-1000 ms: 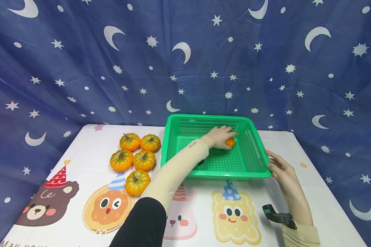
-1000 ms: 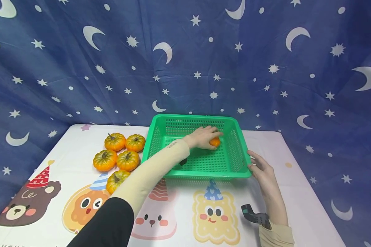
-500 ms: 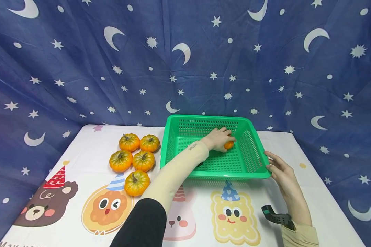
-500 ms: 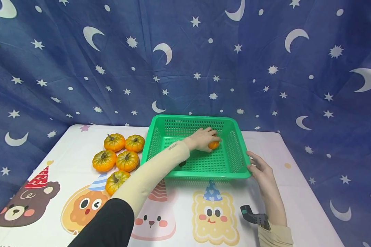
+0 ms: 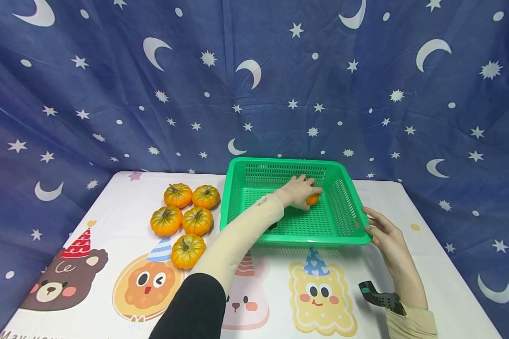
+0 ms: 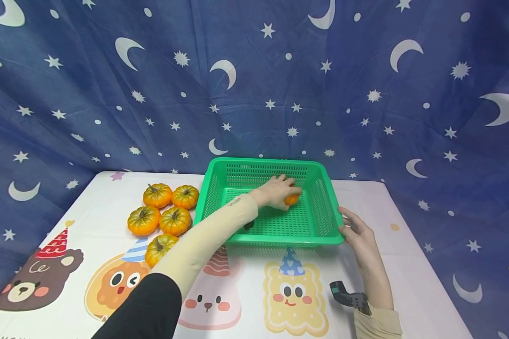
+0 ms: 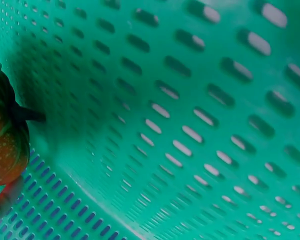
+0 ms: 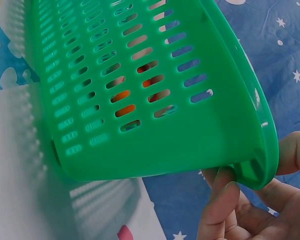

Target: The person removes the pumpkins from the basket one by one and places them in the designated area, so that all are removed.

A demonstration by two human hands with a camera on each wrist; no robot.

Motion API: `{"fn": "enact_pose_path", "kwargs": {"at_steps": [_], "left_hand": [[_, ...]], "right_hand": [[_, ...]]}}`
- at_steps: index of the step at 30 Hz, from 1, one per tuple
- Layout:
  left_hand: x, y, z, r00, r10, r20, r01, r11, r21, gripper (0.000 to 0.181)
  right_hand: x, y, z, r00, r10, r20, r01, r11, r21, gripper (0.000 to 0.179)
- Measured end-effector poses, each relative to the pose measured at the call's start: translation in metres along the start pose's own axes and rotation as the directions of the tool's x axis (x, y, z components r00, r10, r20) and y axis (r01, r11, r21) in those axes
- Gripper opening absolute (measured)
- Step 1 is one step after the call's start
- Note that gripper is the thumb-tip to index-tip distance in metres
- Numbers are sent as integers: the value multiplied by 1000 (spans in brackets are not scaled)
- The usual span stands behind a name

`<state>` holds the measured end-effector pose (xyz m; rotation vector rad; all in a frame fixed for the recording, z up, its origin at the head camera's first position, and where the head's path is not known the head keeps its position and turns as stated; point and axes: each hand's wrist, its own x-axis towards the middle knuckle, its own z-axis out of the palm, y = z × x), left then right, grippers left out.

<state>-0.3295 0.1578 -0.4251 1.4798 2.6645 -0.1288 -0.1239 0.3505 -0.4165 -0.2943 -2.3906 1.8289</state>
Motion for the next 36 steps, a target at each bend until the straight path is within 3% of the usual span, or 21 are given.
{"fn": "enact_pose_path", "kwargs": {"at_steps": [7,25,36], "left_hand": [[-6,-4,-4,999,-35,-20,34,997,-68,64],[-21,-2,-26,993,-37,-112,25,994,-105,51],[-33,3,-37,991,-27,-134,8,990,-143,57]], "right_hand": [[1,2,-1,1000,13,-7,-13,1000,-12,53],[1,-1,0,1000,13,0,-13,999,30,54],[0,1,-1,1000,-2,3,1,999,48,53]]}}
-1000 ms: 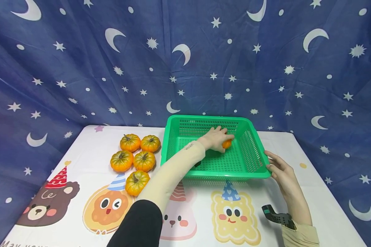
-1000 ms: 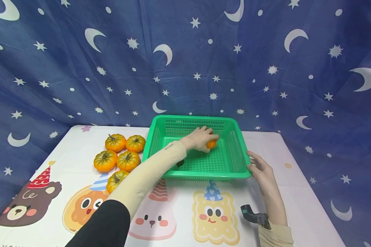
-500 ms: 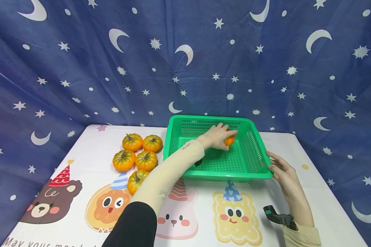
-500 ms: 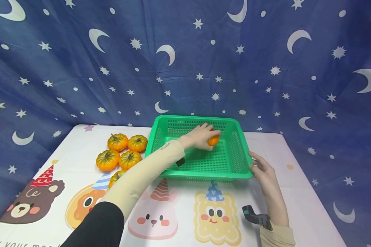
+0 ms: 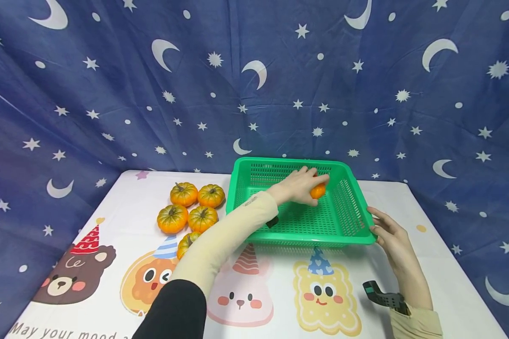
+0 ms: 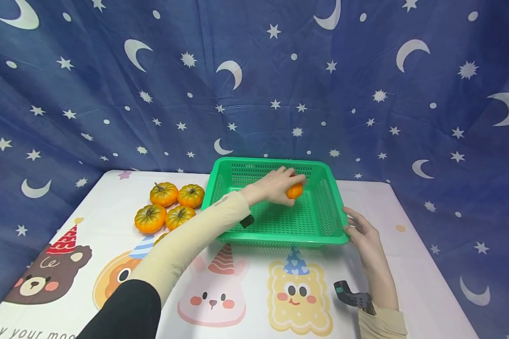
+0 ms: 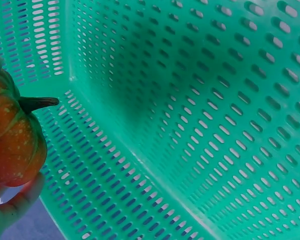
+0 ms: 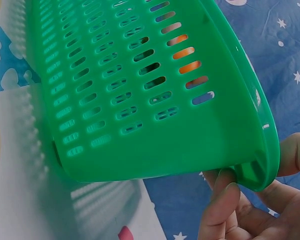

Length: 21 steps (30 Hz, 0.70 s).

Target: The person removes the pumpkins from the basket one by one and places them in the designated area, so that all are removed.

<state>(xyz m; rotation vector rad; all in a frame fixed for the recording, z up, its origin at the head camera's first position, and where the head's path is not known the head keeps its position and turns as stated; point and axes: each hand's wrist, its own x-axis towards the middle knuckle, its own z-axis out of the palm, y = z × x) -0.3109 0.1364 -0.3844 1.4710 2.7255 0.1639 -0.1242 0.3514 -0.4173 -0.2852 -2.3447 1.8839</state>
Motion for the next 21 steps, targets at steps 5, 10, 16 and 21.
{"fn": "enact_pose_path", "kwargs": {"at_steps": [5,10,16,21], "left_hand": [[-7,3,-7,1000,12,-3,-12,1000,-13,54],[-15,4,-14,999,31,-28,-32,999,-20,54],[-27,6,-22,999,43,-31,-44,999,-27,55],[-38,8,-30,998,52,-47,-53,998,-15,57]], "right_hand": [[1,0,1,1000,-4,1,4,1000,10,53],[2,0,2,1000,-5,-5,5,1000,9,53],[0,0,2,1000,-9,9,8,999,47,52],[-1,-1,1,1000,-1,6,1,999,48,52]]}}
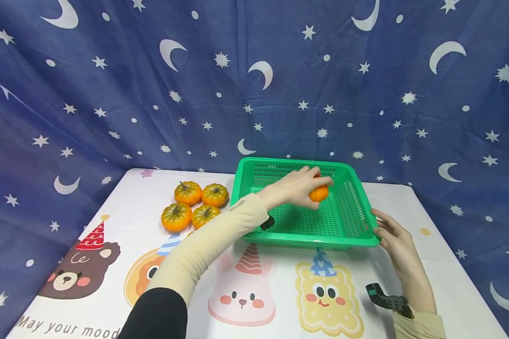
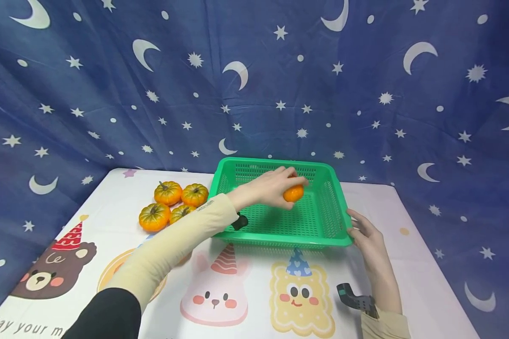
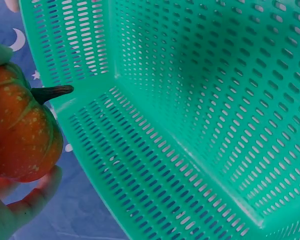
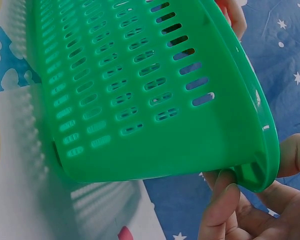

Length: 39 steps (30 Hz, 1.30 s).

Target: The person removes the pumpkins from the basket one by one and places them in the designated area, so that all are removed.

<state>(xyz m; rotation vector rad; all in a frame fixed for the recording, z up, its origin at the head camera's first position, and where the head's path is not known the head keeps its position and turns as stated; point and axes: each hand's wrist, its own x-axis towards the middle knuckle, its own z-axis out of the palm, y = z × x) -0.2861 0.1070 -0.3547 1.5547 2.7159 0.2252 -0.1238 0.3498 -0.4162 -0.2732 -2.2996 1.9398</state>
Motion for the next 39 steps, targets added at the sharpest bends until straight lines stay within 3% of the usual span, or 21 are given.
{"fn": "enact_pose_path", "kwargs": {"at_steps": [6,14,32,39], "left_hand": [[-12,2,-7,999,28,-28,-27,999,19,54],[-32,5,-16,998,28,-62,-30,999,-23,56],[-69,11,-24,989,48,-136,-51,998,-20,56],[-80,14,-26,989,47,-139,-51,998,-30,58]], "right_hand": [[1,0,0,1000,12,-7,-12,1000,-14,52],[1,1,0,1000,9,0,-9,1000,5,53],[0,2,1,1000,4,-4,-4,1000,-1,52],[1,1,1,1000,11,-8,-11,1000,1,53]]}}
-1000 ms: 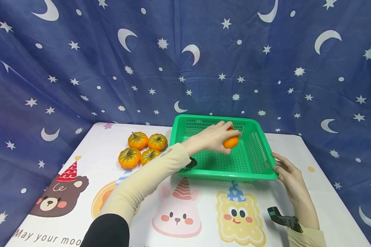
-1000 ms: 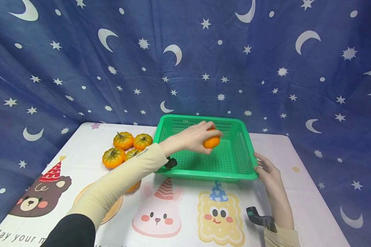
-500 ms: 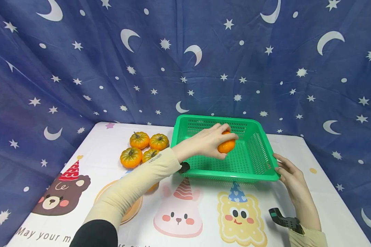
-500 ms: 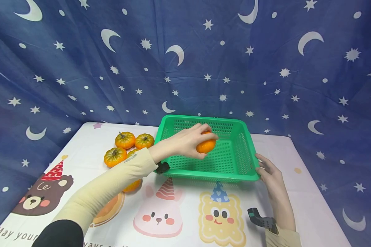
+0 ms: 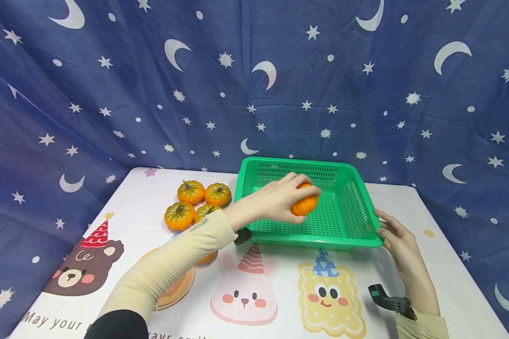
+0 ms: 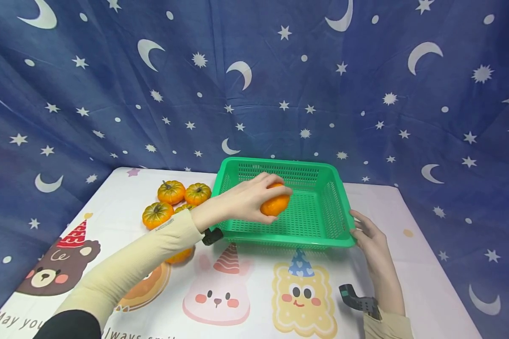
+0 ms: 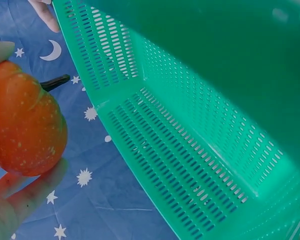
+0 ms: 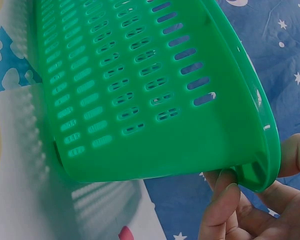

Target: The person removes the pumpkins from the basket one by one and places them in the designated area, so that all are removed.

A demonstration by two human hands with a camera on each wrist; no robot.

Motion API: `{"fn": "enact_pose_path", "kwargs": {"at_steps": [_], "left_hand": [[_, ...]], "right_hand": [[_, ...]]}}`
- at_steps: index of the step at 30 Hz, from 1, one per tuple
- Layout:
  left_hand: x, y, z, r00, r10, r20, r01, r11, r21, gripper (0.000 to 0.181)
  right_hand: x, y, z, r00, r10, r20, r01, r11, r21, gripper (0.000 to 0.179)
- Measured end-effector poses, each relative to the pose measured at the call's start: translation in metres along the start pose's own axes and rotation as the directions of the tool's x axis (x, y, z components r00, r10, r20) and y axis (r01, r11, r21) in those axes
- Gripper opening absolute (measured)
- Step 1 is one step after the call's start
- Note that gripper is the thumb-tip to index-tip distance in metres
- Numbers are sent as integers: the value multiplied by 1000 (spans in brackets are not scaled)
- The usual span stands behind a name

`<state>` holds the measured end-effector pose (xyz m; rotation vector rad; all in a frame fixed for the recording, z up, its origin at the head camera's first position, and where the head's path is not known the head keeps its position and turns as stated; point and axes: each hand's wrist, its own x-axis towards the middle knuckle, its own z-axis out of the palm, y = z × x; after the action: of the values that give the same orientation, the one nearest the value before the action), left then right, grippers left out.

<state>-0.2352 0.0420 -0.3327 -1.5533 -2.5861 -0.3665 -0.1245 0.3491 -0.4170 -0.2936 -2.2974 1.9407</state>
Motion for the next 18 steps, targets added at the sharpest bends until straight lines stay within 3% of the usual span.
{"fn": "enact_pose_path", "kwargs": {"at_steps": [5,14,18], "left_hand": [[-10,2,-1,1000,1,-23,-1,1000,-24,59],[-26,-2,8,990,16,-142,-28,996,-81,60],[-34,-1,10,987,-3,-162,-12,995,-96,60]], "right_hand": [[0,1,0,1000,-2,5,2,1000,2,53],[0,3,-1,1000,-10,7,9,1000,21,52],[0,2,-1,1000,-11,8,11,1000,10,52]]}}
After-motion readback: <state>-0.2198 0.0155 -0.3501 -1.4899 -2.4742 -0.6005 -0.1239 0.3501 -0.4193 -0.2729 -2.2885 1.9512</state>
